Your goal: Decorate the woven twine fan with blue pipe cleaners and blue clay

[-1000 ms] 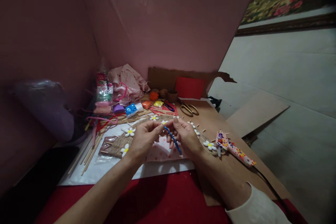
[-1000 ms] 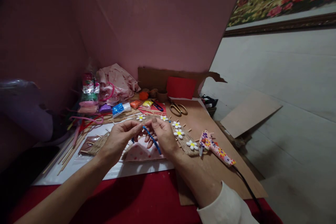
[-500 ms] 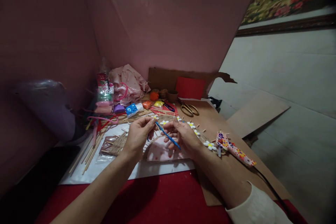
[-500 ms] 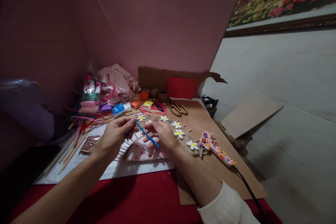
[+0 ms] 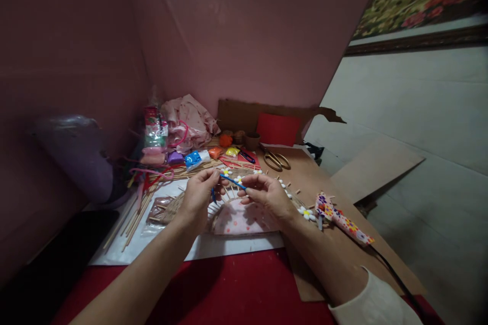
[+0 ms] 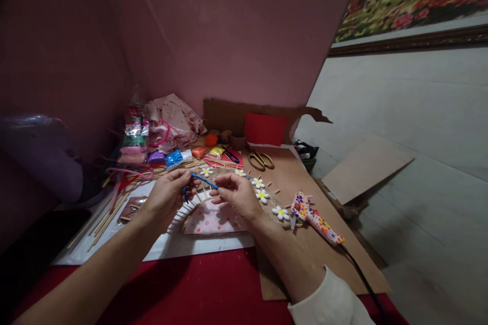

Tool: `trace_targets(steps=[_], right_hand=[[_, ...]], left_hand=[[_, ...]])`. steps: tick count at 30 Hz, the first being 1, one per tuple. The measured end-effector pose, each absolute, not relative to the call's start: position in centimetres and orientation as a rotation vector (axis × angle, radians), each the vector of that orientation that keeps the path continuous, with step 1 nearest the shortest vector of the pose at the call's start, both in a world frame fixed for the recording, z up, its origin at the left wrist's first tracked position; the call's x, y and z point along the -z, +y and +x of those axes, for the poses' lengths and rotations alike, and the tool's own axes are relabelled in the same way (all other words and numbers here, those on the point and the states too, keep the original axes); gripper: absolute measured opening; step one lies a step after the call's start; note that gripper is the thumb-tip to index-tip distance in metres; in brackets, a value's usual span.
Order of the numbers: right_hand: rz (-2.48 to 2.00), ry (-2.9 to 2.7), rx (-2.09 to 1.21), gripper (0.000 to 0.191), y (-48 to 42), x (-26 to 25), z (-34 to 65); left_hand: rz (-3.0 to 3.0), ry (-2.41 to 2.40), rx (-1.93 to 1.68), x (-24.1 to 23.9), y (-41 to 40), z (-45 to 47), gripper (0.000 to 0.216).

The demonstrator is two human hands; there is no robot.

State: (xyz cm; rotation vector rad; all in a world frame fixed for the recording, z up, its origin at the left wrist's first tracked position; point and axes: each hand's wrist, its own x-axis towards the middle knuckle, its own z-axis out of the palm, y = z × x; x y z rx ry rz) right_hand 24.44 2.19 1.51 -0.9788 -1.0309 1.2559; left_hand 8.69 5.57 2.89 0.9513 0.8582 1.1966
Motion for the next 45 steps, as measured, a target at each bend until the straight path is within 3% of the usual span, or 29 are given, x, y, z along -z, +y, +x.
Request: trace_targets(steps=[10, 22, 35, 45], right_hand=[[-0.977, -1.069, -1.087, 0.018, 2.5, -1.3, 24.9], [-1.003, -1.053, -1.041, 0.019, 2.3, -1.7, 24.8], [-1.046, -1.162, -1.134, 0.032, 2.5, -0.6, 24.5], [-1.047, -1.157, -1.068, 0.025, 2.5, -0.6, 24.4]], left_hand=[[0.904, 0.861, -0.982, -3.4, 5.1, 8.7, 0.007], [0.82, 0.757, -0.836, -3.6, 5.0, 8.5, 0.015], [0.861, 0.736, -0.946, -3.8, 4.9, 8.5, 0.01], [0.84, 0.654, -0.964, -3.5, 5.1, 8.4, 0.013]])
